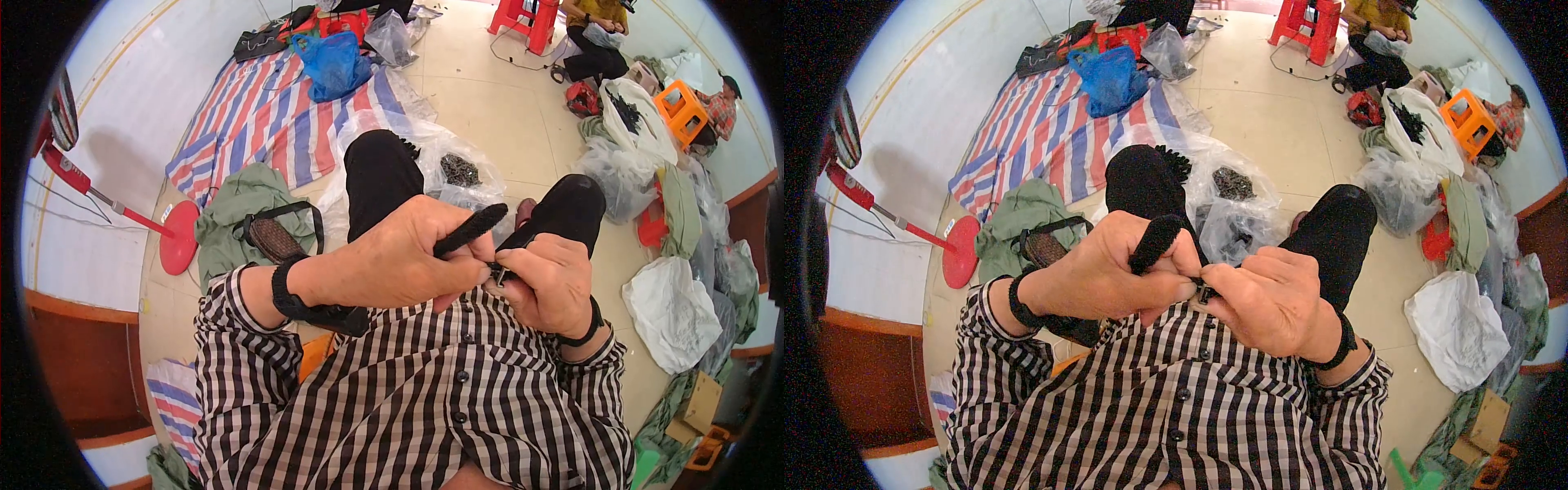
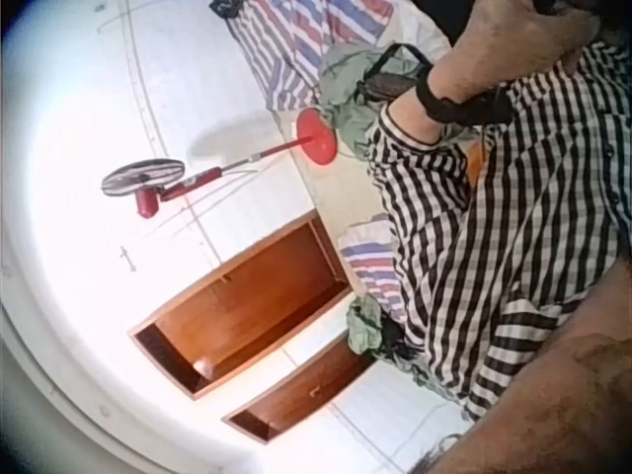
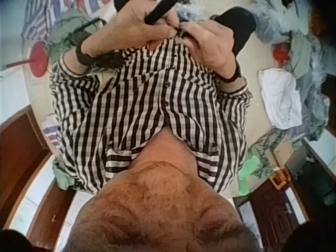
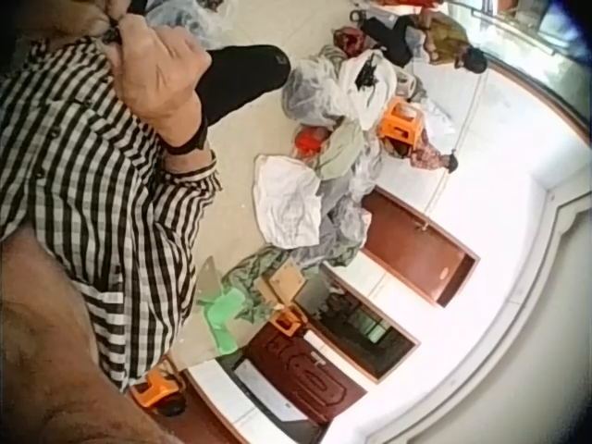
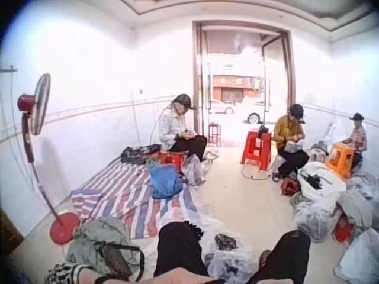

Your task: The recorder is assembling small black shoe components, specifically attaching buckles and adjusting straps.

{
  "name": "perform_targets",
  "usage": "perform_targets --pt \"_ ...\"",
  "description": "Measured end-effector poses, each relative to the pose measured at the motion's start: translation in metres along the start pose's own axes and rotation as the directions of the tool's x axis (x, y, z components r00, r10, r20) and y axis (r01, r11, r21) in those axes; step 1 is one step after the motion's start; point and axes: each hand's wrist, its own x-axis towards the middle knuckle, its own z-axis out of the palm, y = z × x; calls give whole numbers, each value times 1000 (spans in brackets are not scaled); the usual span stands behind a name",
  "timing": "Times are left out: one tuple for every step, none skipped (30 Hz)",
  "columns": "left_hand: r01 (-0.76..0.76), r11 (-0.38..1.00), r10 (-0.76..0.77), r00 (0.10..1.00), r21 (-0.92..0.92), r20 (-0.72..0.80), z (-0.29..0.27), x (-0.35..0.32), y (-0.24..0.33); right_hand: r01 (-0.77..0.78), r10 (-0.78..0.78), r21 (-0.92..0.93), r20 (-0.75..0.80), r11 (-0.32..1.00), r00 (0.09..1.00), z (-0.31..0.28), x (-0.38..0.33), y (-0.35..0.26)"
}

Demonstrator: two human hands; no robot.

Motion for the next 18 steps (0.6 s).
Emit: perform_targets --pt "-53 998 54 998 24 -24 1 0 -5 -7 7 0 1 1000 1000 0 0 0" --pt "-105 993 107 993 50 -46 2 1 -8 -7 7 1 2 1000 1000 1 0 0" --pt "-105 993 107 993 48 -47 2 1 -10 -18 18 1 12 1000 1000 1 -1 1" --pt "-159 973 172 983 169 -69 2 1 -10 -30 30 2 22 1000 999 2 -1 1" --pt "-206 936 239 968 287 -82 2 2 -11 -31 31 3 24 1000 999 2 -1 1" --pt "-206 936 239 968 285 -83 2 2 -13 -39 40 -18 34 999 999 1 -1 1" --pt "-247 905 297 950 347 -97 3 3 -14 -48 50 -38 45 998 998 1 -1 1" --pt "-284 867 354 929 409 -107 2 3 -15 -48 50 -37 46 998 998 0 0 0" --pt "-283 868 354 929 408 -108 2 3 -17 -84 86 -23 106 996 991 -2 1 0" --pt "-284 867 356 928 410 -111 1 3 -20 -120 120 -10 166 993 979 -4 3 0" --pt "-286 866 358 927 410 -110 1 3 -22 -123 123 -12 168 992 978 -7 4 -1" --pt "-287 867 358 928 407 -108 -1 2 -22 -268 233 123 244 955 941 -11 7 -1" --pt "-279 868 355 927 411 -119 -3 2 -20 -412 324 242 332 878 886 -13 7 0" --pt "-272 867 354 926 418 -132 -3 1 -19 -412 324 242 332 878 886 -13 4 3" --pt "-272 867 354 926 417 -132 -3 1 -20 -437 346 311 306 844 887 -11 0 7" --pt "-298 843 381 919 449 -106 -2 2 -22 -456 369 381 281 805 886 -10 -3 9" --pt "-324 816 407 910 478 -78 -3 3 -24 -531 437 367 312 764 844 -12 0 5" --pt "-324 817 408 910 477 -80 -3 3 -24 -532 437 367 313 763 843 -12 3 4"
